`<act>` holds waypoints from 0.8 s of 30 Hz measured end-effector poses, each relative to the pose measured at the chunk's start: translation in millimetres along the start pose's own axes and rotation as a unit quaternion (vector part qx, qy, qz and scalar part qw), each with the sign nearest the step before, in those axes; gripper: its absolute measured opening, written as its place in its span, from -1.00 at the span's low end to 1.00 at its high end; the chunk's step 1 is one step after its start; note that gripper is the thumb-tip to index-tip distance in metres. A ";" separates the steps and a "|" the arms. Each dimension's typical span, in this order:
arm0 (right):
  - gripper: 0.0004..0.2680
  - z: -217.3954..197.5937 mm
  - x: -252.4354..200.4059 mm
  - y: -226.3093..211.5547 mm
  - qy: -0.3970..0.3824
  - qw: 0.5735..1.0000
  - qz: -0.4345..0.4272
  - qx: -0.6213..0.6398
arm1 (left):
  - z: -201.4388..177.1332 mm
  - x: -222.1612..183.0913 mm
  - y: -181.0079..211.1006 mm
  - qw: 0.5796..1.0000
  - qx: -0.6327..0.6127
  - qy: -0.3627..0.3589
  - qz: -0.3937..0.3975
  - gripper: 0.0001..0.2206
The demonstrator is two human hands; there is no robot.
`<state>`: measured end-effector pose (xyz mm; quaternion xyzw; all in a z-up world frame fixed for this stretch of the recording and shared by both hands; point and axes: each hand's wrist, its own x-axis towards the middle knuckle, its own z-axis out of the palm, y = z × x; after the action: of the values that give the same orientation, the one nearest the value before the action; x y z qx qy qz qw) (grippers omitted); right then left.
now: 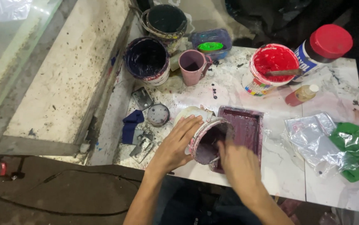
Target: Stirring ink in a container using a tool and adding liquid from a pitcher to mix it.
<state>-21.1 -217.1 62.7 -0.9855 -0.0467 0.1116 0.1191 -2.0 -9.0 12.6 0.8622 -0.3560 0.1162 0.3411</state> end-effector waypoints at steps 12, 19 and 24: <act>-0.72 20.4 1.0 11.2 0.006 1.000 0.011 0.001 | -1.0 -1.1 2.9 1.000 -0.012 0.015 -0.013 -0.13; -0.71 -0.8 2.5 9.0 -0.097 0.988 -0.021 0.119 | 2.2 -3.8 -0.1 1.000 -0.020 0.012 -0.005 -0.09; -0.59 7.8 3.1 10.8 0.026 1.000 0.012 -0.004 | 6.3 -5.8 -0.1 1.000 0.004 -0.003 -0.017 -0.03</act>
<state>-19.2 -225.5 51.9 -0.9890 -0.0321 0.0873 0.1146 -6.4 -10.1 5.3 0.8700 -0.3414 0.1097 0.3384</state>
